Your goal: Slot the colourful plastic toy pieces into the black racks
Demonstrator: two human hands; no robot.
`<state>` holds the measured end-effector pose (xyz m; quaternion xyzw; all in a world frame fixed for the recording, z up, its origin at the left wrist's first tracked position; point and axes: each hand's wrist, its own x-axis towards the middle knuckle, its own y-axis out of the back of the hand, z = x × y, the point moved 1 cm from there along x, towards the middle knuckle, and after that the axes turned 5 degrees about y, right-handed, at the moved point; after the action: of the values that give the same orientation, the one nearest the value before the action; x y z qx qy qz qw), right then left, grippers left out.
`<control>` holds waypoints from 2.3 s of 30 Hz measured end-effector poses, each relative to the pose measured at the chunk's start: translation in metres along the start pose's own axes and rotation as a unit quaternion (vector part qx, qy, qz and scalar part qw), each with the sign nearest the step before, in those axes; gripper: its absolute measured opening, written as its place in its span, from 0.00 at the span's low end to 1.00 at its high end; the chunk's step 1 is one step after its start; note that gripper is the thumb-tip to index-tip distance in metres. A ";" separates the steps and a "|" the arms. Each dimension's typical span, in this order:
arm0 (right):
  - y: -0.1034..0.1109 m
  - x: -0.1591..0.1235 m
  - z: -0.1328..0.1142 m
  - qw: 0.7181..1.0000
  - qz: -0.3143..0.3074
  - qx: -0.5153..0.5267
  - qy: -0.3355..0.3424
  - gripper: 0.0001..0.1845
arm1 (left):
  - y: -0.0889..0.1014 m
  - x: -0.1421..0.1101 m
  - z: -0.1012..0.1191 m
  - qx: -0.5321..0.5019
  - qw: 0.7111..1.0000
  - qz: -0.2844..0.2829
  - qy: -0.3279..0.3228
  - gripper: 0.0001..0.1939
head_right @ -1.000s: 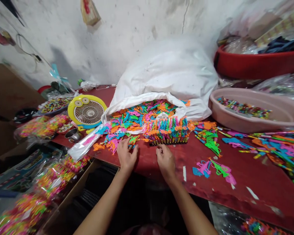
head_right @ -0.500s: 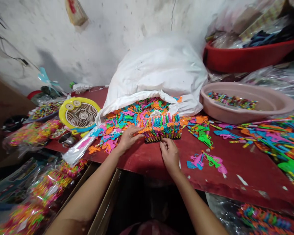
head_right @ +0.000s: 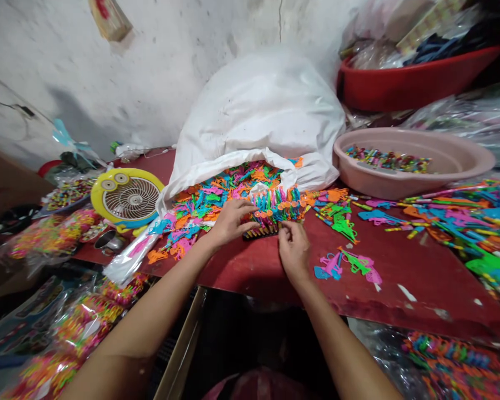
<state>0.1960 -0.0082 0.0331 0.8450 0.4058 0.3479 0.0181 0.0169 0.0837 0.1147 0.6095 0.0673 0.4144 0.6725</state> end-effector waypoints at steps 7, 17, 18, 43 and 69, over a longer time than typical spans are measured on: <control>0.035 0.060 0.017 0.991 0.032 -0.055 0.114 0.26 | -0.002 0.032 0.002 0.030 0.992 -0.125 -0.021 0.15; 0.021 0.067 0.036 0.993 -0.061 0.001 0.100 0.36 | 0.001 0.051 0.005 0.065 0.980 -0.176 -0.060 0.17; 0.021 0.066 0.035 0.993 -0.062 -0.010 0.104 0.36 | 0.000 0.052 0.005 0.067 0.980 -0.176 -0.064 0.17; -0.018 -0.010 0.043 0.999 0.025 -0.035 -0.024 0.46 | -0.001 0.030 0.036 0.069 0.981 -0.150 0.099 0.13; 0.044 -0.049 0.014 0.990 -0.082 0.060 -0.101 0.16 | -0.063 -0.047 0.054 -0.751 0.560 -0.056 0.344 0.34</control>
<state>0.2135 -0.0683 0.0081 0.8391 0.4899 0.2335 0.0368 0.0485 0.0177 0.0536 -0.3102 -0.0080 0.4551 0.8346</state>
